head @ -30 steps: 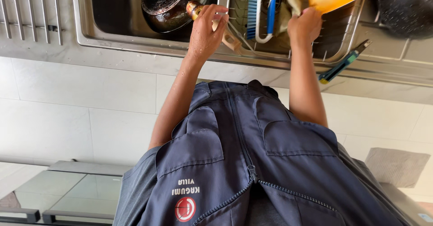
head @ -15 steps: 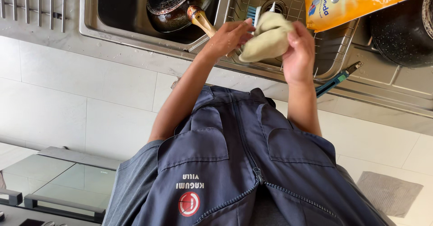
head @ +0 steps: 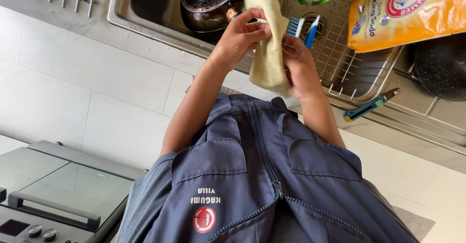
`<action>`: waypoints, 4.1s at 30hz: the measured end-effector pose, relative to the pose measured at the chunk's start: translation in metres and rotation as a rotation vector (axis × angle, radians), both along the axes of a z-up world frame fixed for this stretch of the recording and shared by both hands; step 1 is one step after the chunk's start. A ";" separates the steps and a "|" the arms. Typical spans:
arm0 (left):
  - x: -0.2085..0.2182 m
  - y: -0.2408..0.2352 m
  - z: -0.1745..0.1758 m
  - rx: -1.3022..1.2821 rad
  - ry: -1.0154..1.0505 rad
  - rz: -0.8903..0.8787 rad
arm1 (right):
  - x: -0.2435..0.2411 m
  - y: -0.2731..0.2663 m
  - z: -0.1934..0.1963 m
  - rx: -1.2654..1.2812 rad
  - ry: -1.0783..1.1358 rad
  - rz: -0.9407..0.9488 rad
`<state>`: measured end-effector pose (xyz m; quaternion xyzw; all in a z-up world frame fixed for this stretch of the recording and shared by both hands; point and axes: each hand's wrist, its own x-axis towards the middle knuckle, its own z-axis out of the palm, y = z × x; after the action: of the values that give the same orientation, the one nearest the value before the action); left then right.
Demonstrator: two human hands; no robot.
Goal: The person cleans the bottom and interior of a burnt pan by scrubbing it with a small tool, rinsing it under a sink faucet, and wiping it with a cloth. They also pour water from a kettle into the pan to assist with the cleaning.
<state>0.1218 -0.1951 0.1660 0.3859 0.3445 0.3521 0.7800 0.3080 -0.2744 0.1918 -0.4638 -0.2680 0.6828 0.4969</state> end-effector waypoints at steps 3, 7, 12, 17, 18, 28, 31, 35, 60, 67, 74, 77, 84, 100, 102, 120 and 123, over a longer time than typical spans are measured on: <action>-0.023 0.005 0.010 0.026 0.007 0.005 | -0.016 0.006 -0.004 -0.022 -0.022 -0.057; -0.065 0.023 0.012 0.066 -0.024 -0.059 | -0.049 0.018 -0.009 0.095 -0.100 -0.098; -0.114 0.039 0.016 0.221 0.063 -0.049 | -0.115 0.033 0.003 0.016 -0.079 -0.120; -0.170 0.055 0.026 0.215 0.164 -0.094 | -0.173 0.046 -0.004 -0.024 0.047 -0.274; -0.181 0.060 0.025 0.251 0.185 -0.091 | -0.184 0.049 -0.006 -0.002 0.053 -0.297; -0.288 0.082 0.055 0.236 -0.167 -0.092 | -0.202 0.019 0.028 0.465 -0.319 -0.583; -0.308 0.070 0.096 0.263 -0.161 -0.202 | -0.216 -0.001 0.063 0.391 -0.424 -0.520; -0.334 0.059 0.143 0.652 0.220 -0.322 | -0.227 -0.009 0.104 0.371 -0.456 -0.362; -0.299 -0.045 0.148 0.714 0.640 -0.167 | -0.166 -0.005 0.114 0.490 -0.941 0.643; -0.305 0.020 0.070 0.675 0.679 -0.293 | -0.205 0.020 0.067 0.318 -1.193 0.572; -0.326 0.050 0.047 0.667 0.628 -0.507 | -0.213 0.029 0.032 0.109 -1.074 0.624; -0.319 0.062 0.037 0.706 0.597 -0.538 | -0.191 0.040 0.005 0.124 -1.036 0.616; -0.306 0.078 0.022 0.758 0.598 -0.474 | -0.158 0.102 -0.091 0.306 -1.964 0.203; -0.312 0.070 0.023 0.647 0.565 -0.423 | -0.154 0.100 -0.088 0.053 -1.716 0.172; -0.312 0.069 0.025 0.658 0.533 -0.379 | -0.152 0.095 -0.083 0.106 -1.684 0.137; -0.242 0.035 0.011 1.199 0.939 0.254 | -0.203 0.041 -0.038 -0.072 -1.546 0.049; -0.238 0.002 -0.013 1.188 1.032 0.276 | -0.221 0.034 -0.036 -0.169 -1.476 0.036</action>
<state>-0.1163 -0.1932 0.1533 0.8051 0.4613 0.3473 0.1354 0.0870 -0.2404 0.1563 -0.8341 -0.4865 0.2199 0.1387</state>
